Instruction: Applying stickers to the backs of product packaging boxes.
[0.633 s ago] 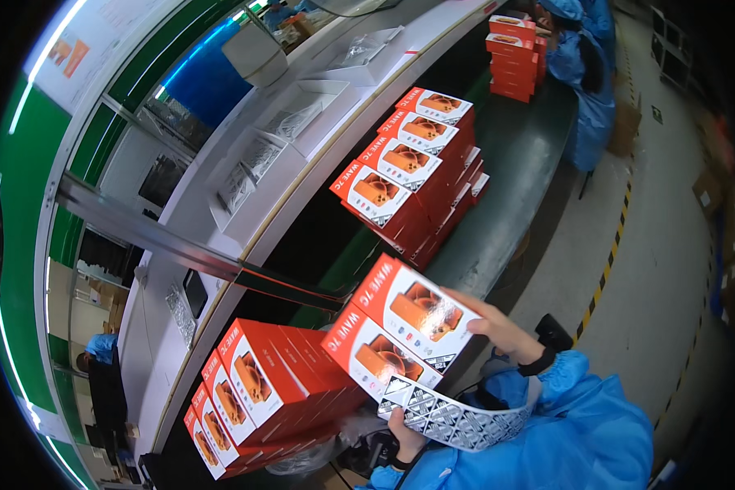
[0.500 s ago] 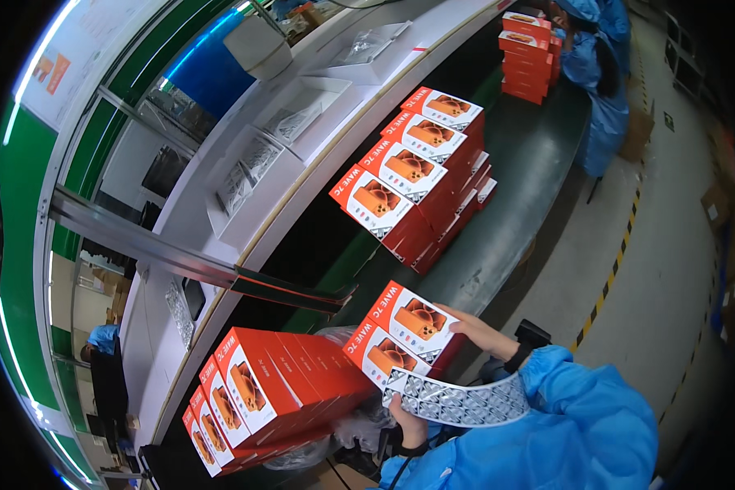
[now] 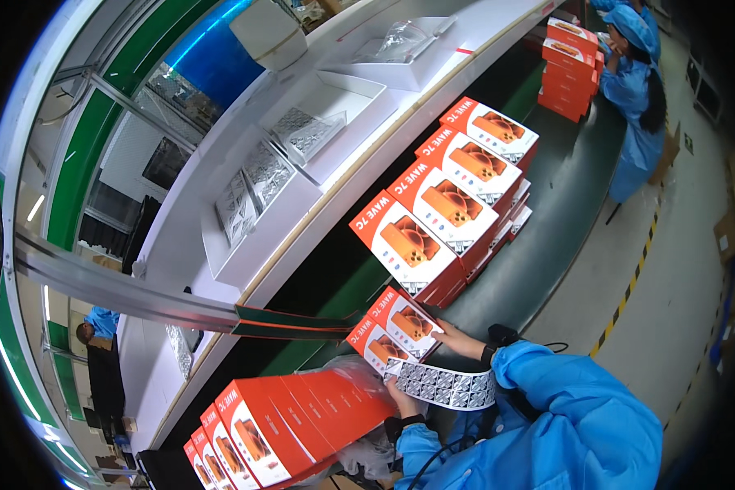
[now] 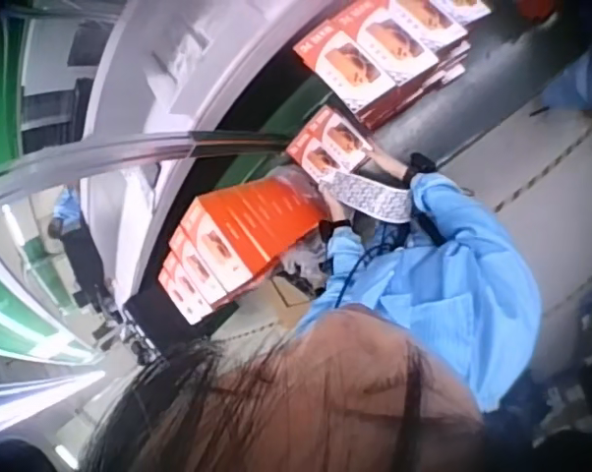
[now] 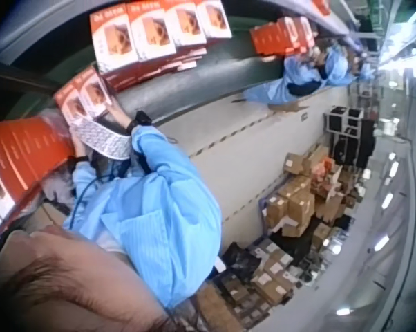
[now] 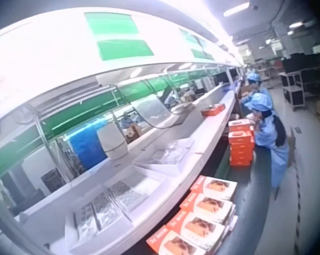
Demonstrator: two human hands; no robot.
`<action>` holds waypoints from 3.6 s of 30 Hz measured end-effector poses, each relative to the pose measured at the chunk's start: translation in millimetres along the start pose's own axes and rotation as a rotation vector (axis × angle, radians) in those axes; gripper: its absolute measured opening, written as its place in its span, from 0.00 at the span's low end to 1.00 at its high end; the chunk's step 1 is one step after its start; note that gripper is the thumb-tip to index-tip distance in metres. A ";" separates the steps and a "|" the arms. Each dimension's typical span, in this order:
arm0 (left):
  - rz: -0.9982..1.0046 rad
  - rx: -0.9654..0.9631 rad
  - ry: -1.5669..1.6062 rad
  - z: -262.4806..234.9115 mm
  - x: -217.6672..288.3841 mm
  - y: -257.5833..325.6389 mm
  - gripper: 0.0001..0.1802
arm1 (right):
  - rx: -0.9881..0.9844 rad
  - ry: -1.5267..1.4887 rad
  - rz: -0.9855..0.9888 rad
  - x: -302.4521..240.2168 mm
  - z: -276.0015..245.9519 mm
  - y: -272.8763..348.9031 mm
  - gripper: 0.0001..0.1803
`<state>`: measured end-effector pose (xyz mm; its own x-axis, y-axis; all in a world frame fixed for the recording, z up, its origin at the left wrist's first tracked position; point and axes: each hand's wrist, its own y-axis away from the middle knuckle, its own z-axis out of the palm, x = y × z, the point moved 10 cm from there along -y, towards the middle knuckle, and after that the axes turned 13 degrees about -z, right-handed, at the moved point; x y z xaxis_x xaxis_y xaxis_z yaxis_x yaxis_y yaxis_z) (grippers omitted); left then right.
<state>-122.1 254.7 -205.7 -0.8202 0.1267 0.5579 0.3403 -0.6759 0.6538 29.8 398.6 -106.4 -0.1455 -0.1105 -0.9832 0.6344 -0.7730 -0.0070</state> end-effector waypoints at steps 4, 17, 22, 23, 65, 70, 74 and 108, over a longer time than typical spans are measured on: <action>0.073 0.003 0.140 33.4 9.1 -4.9 0.27 | 0.004 0.326 0.048 22.3 -21.1 -18.4 0.34; -0.035 0.062 -0.056 77.4 32.7 -36.3 0.30 | 0.173 1.518 -0.527 -380.5 -104.7 -78.5 0.36; 0.001 0.037 -0.133 89.7 36.9 -39.6 0.31 | 0.234 1.519 -0.449 -358.8 -134.9 -87.4 0.45; 0.003 0.053 -0.143 89.9 36.9 -40.2 0.32 | 0.261 1.506 -0.476 -356.4 -140.5 -84.4 0.45; 0.106 -0.050 -0.170 294.5 -126.0 -88.9 0.21 | 0.081 0.156 0.314 -75.0 -359.5 38.7 0.29; 0.145 -0.033 -0.295 306.2 -116.7 -66.3 0.20 | -0.056 -0.219 0.444 -44.3 -307.3 26.6 0.39; 0.165 -0.060 -0.306 314.4 -113.6 -50.5 0.22 | 0.022 -0.158 0.503 -40.4 -303.4 23.3 0.43; 0.673 0.472 -0.386 9.5 103.6 469.6 0.17 | -0.626 0.460 -0.752 -292.7 254.3 211.0 0.09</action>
<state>-42.9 -42.6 163.9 -0.1977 0.1045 0.9747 0.9145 -0.3383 0.2218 13.1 109.0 226.3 -0.4434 0.6048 -0.6615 0.7958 -0.0740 -0.6010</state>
